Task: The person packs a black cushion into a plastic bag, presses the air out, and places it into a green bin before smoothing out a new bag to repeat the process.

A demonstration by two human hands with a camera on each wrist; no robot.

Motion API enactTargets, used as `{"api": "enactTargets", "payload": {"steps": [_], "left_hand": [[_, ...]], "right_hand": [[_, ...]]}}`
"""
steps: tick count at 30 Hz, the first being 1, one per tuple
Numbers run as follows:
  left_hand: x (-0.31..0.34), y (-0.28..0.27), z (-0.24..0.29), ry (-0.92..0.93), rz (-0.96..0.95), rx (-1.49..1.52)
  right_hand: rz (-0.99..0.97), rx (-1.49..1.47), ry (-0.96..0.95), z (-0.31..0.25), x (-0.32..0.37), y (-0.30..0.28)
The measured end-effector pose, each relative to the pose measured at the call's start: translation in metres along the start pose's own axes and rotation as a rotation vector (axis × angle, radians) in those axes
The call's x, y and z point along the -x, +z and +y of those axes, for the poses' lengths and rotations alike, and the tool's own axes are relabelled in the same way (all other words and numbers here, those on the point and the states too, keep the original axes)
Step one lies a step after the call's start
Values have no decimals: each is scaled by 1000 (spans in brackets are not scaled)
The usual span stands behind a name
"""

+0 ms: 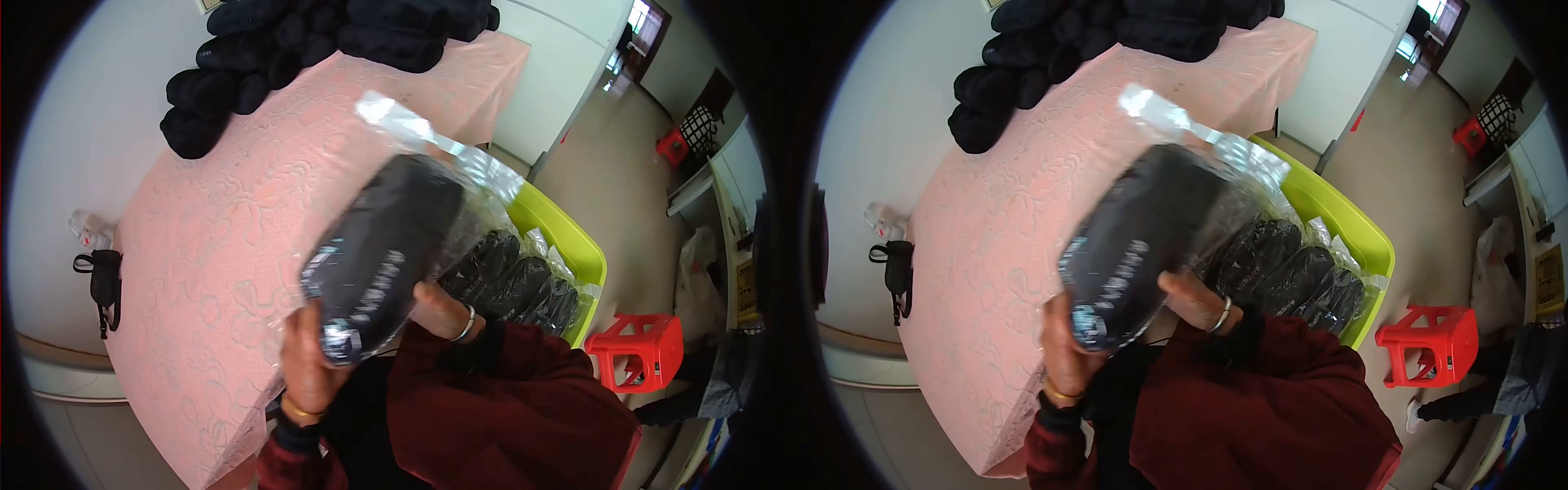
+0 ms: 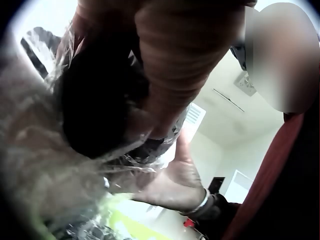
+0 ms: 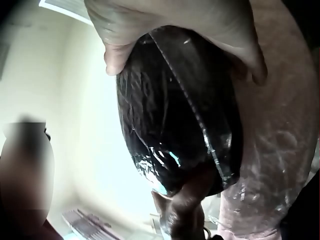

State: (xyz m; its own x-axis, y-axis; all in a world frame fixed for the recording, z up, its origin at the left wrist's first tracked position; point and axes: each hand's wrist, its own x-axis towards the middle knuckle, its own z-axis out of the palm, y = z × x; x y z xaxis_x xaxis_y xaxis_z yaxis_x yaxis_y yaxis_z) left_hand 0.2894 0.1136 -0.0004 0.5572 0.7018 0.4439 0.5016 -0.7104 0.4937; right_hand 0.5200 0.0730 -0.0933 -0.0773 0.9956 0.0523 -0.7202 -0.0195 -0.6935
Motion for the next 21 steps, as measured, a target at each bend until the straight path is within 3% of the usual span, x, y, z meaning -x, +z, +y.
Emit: {"api": "enactTargets", "payload": {"steps": [4,6,12,18,20,21], "left_hand": [[-8,66,18,10,-41,-6],[-7,90,18,67,-212,116],[17,110,-5,140,-401,175],[61,101,-47,-87,-532,86],[71,97,-51,-118,-544,61],[76,93,-53,-150,-550,93]], "right_hand": [[103,-218,-101,-10,25,-45],[297,-240,-160,-8,39,-82],[490,-250,-171,-22,81,-179],[794,-258,-155,54,23,-286],[1027,127,-99,64,-12,-290],[1024,115,-96,63,-20,-293]]}}
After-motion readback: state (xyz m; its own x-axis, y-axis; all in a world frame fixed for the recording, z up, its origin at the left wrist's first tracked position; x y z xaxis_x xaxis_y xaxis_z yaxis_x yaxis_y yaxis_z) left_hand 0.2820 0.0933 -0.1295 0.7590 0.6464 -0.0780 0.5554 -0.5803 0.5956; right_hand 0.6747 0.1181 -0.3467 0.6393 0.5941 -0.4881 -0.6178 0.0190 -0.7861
